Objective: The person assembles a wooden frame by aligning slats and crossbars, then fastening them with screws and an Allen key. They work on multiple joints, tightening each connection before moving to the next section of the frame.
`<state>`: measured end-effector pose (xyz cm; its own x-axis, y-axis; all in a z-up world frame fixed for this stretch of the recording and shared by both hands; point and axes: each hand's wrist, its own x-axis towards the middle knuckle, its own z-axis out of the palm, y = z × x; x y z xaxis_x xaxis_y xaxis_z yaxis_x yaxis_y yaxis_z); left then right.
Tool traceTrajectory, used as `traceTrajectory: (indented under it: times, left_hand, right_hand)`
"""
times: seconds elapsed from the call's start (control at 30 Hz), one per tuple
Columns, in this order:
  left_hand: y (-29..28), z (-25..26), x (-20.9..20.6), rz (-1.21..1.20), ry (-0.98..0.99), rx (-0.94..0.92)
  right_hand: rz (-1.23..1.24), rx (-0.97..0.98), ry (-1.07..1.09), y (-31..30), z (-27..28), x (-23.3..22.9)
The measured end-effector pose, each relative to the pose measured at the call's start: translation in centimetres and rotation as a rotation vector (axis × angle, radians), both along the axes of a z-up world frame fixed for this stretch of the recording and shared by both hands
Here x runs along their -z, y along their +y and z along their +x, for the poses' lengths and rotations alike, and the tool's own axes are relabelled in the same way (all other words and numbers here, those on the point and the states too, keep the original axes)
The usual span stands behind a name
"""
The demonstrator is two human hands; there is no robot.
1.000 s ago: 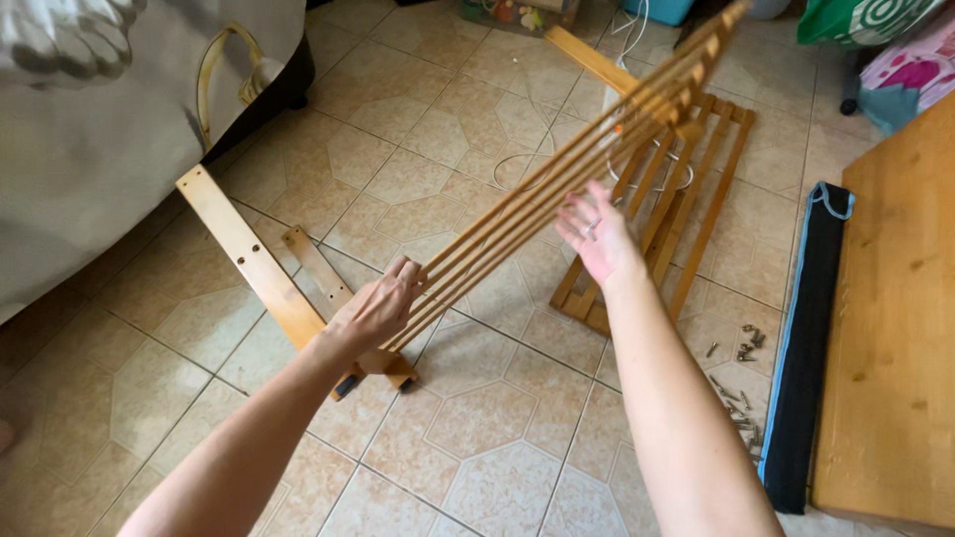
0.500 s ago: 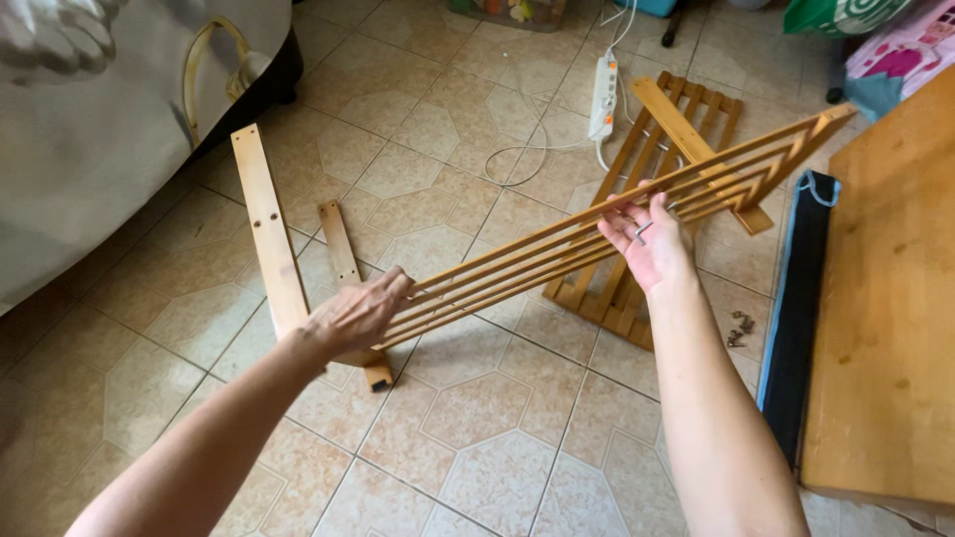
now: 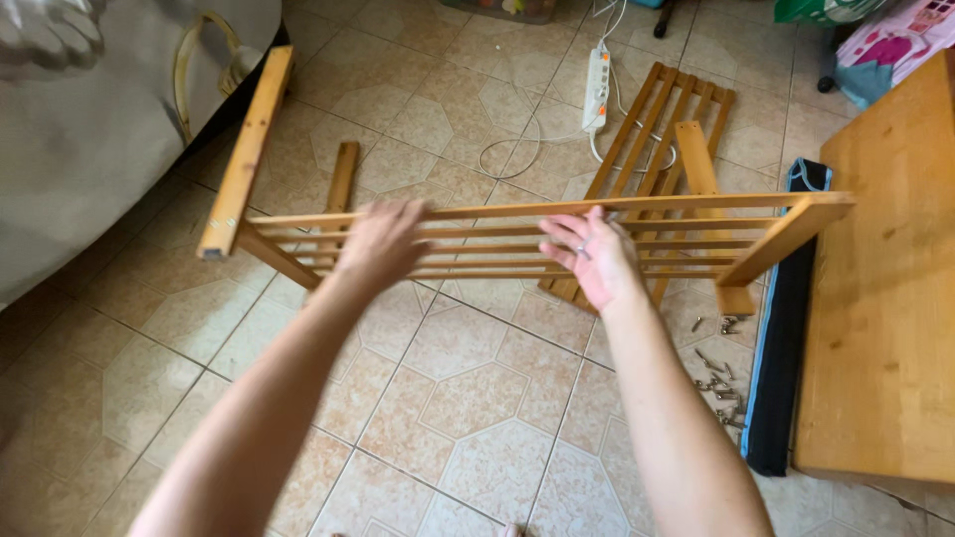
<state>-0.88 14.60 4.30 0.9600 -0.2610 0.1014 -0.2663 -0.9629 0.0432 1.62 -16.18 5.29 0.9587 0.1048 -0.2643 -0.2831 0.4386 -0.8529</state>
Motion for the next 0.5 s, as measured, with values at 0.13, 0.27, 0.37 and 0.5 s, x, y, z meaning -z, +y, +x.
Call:
traceTrajectory:
  times: [0.13, 0.27, 0.37, 0.5]
  left_hand:
    - [-8.7, 2.8, 0.6, -0.206, -0.217, 0.122]
    - [-11.3, 3.0, 2.5, -0.39, -0.121, 0.13]
    - [-10.5, 2.6, 3.9, -0.444, -0.146, 0.193]
    - [-10.3, 2.7, 4.8, -0.42, -0.092, 0.264]
  right_hand:
    - [-0.114, -0.05, 0.053, 2.0, -0.7, 1.0]
    - [-0.073, -0.067, 0.056, 1.5, -2.6, 3.9]
    - [-0.452, -0.086, 0.027, -0.4, -4.2, 4.4]
    - [-1.227, 0.054, -0.4, -4.7, -5.4, 1.8]
